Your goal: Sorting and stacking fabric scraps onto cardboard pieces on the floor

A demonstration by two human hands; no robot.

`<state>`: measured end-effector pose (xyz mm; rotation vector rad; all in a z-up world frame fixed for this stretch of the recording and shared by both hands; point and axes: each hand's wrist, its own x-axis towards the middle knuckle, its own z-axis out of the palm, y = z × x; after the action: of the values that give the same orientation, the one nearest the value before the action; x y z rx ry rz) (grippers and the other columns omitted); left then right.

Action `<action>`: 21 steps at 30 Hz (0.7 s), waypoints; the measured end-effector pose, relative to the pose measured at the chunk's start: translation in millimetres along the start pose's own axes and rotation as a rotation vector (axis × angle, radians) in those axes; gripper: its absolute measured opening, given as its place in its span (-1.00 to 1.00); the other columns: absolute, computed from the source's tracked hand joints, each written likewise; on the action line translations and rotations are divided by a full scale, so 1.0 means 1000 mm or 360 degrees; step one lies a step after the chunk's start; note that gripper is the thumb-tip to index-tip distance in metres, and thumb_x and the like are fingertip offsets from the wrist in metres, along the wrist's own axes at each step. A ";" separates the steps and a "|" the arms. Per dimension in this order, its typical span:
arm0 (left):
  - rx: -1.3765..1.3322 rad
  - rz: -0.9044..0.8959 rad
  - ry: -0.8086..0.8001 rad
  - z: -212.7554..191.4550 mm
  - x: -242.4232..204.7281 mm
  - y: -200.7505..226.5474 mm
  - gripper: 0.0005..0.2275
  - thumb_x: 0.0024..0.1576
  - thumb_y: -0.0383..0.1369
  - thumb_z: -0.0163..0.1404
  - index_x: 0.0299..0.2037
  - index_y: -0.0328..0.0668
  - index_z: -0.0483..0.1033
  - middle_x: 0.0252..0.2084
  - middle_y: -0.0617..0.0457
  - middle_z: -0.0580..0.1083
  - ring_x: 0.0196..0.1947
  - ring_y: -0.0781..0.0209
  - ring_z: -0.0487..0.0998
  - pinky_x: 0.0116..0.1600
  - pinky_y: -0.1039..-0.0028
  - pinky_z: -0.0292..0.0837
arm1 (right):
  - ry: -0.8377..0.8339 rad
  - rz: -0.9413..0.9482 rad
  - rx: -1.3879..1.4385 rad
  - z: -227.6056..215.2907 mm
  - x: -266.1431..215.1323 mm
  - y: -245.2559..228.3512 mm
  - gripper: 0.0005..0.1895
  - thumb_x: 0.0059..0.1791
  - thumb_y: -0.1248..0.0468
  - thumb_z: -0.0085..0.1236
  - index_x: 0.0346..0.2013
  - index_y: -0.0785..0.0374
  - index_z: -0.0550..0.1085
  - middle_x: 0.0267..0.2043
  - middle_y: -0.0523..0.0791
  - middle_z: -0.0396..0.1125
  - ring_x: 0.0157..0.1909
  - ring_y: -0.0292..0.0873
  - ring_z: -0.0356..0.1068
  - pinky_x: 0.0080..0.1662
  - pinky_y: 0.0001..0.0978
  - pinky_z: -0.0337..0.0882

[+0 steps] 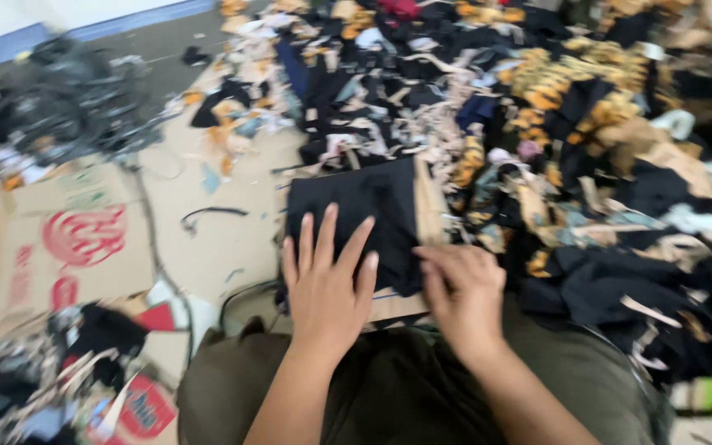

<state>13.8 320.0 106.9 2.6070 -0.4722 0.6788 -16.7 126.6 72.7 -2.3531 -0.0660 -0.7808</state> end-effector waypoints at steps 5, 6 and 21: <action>0.0170 0.0053 -0.0239 0.009 -0.011 0.004 -0.54 0.27 -0.04 -0.15 0.40 0.31 0.33 0.51 -0.11 0.18 0.49 -0.31 0.07 0.43 -0.17 -0.13 | 0.0007 -0.0079 -0.0141 -0.011 -0.003 -0.011 -0.76 0.06 0.17 0.10 0.01 -0.08 0.58 -0.03 -0.18 0.41 0.07 0.02 0.35 0.01 -0.07 0.31; 0.0236 0.0014 -0.0206 -0.001 -0.009 0.008 -0.53 0.30 -0.02 -0.21 0.44 0.33 0.28 0.55 -0.04 0.11 0.53 -0.28 0.00 0.45 -0.12 -0.16 | -0.0033 -0.0029 -0.0082 -0.017 -0.003 -0.018 -0.72 0.16 0.13 -0.04 0.14 -0.06 0.51 0.06 -0.17 0.36 0.11 0.02 0.29 -0.01 -0.08 0.23; -0.1288 0.0606 -0.0614 0.075 -0.027 0.169 -0.68 0.29 -0.40 -0.15 0.20 -0.03 0.52 0.40 -0.19 0.32 0.46 -0.36 0.14 0.38 -0.16 0.09 | -0.0258 0.0322 -0.1334 -0.164 -0.037 0.179 -0.62 -0.11 0.08 0.26 0.02 -0.15 0.53 0.24 -0.20 0.28 0.27 0.07 0.23 -0.08 0.09 0.35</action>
<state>-50.0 145.7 82.8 1.8675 -1.1104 0.0320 -89.8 -107.3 50.7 -3.1336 0.5183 -0.5736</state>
